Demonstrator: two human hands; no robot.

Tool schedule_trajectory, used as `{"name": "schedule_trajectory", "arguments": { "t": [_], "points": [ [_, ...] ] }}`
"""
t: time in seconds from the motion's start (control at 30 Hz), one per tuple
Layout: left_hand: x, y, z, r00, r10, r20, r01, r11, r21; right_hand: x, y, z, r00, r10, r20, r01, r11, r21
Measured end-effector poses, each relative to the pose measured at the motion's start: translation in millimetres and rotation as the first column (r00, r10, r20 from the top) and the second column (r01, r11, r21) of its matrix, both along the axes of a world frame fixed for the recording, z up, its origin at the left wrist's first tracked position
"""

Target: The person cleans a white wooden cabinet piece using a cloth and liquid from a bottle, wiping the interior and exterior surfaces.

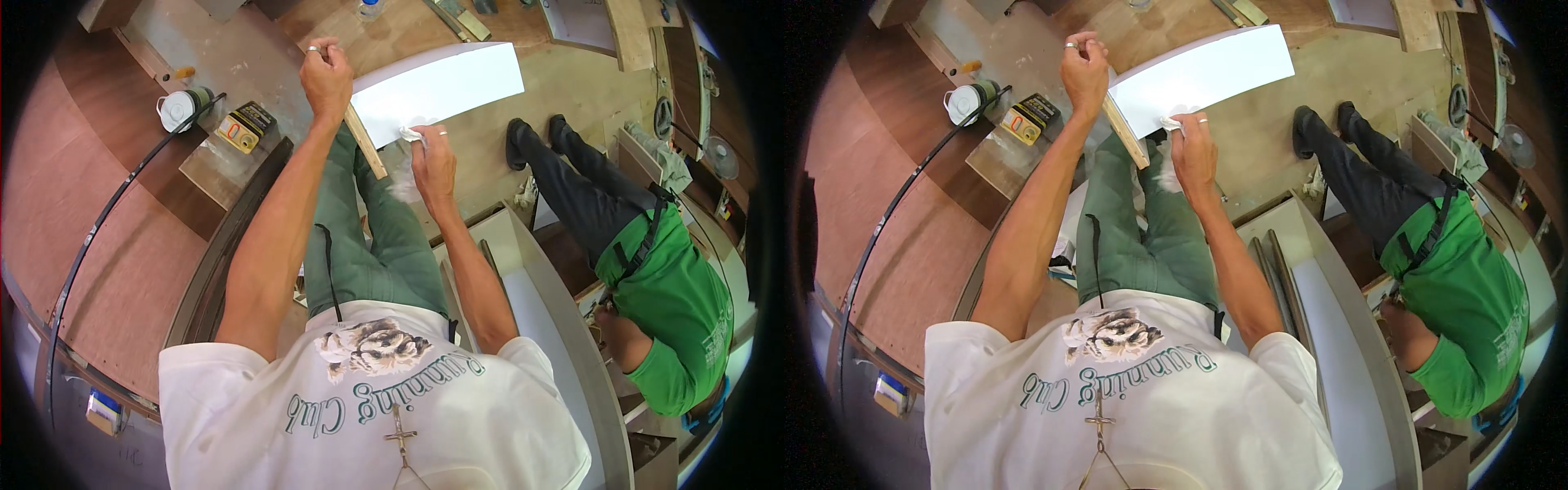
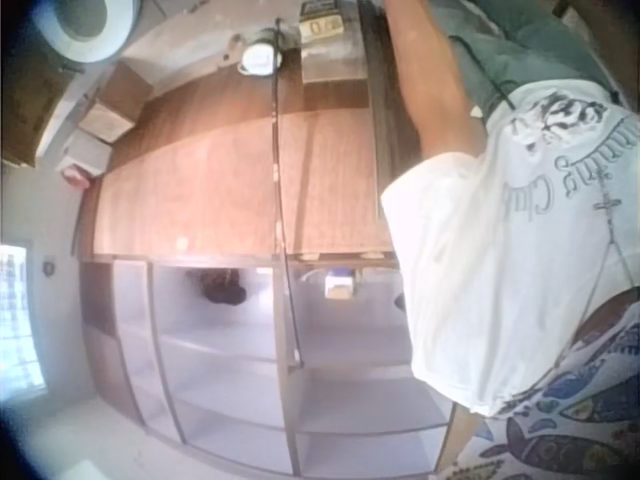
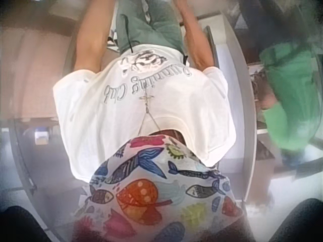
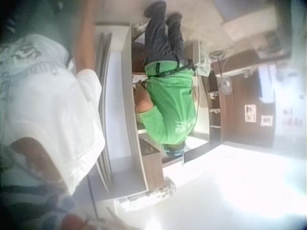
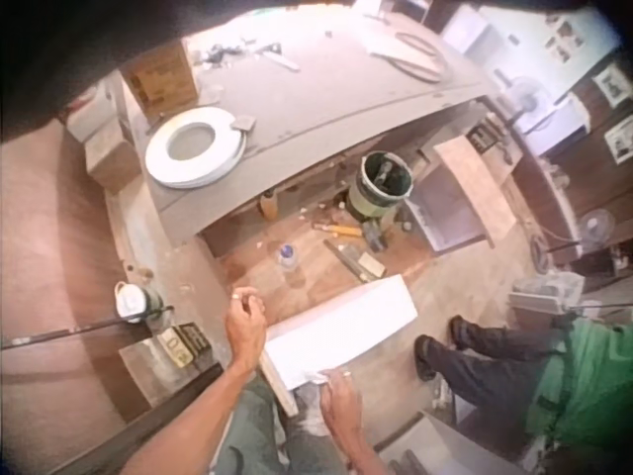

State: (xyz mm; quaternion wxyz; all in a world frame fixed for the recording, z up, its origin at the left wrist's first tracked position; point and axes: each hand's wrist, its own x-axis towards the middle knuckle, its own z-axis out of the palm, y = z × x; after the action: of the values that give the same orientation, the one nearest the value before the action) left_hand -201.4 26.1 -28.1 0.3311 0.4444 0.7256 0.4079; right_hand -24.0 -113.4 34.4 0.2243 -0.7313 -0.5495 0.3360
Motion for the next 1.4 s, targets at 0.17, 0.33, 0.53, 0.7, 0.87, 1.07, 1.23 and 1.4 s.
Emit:
{"name": "schedule_trajectory", "arguments": {
  "t": [0.17, 0.33, 0.53, 0.7, 0.87, 1.07, 1.23, 1.4],
  "points": [
    [2, -1, 5, 0.995, 0.014, 0.094, -0.009, 0.998, -0.058, -17, -16, -2, 0.994, 0.105, -0.031, -0.103, 0.994, 0.041],
    [-3, 0, -5, 0.996, 0.033, 0.08, -0.031, 0.999, -0.026, -2, -2, 1, 1.0, 0.022, -0.006, -0.022, 1.0, 0.0],
    [4, 3, 0, 0.998, 0.002, 0.059, 0.0, 0.999, -0.034, -15, -8, 2, 0.988, 0.147, -0.046, -0.148, 0.989, -0.006],
    [3, 3, 2, 0.997, -0.001, 0.074, 0.003, 1.0, -0.017, 11, 8, 5, 0.998, 0.064, 0.013, -0.063, 0.998, -0.029],
    [1, 4, -1, 0.995, 0.007, 0.097, -0.004, 1.0, -0.03, 45, 20, 8, 0.999, 0.02, 0.045, -0.013, 0.988, -0.156],
    [2, 1, 1, 0.997, -0.007, 0.071, 0.014, 0.996, -0.092, -38, -8, -1, 0.975, 0.145, 0.171, -0.17, 0.976, 0.14],
    [1, -2, 4, 0.995, -0.028, 0.094, 0.033, 0.998, -0.05, 20, 17, -33, 0.973, -0.199, 0.121, 0.155, 0.941, 0.3],
    [3, 3, 2, 0.994, 0.002, 0.112, 0.003, 0.999, -0.04, 55, 46, -34, 0.942, -0.319, 0.106, 0.285, 0.925, 0.252]
  ]
}}
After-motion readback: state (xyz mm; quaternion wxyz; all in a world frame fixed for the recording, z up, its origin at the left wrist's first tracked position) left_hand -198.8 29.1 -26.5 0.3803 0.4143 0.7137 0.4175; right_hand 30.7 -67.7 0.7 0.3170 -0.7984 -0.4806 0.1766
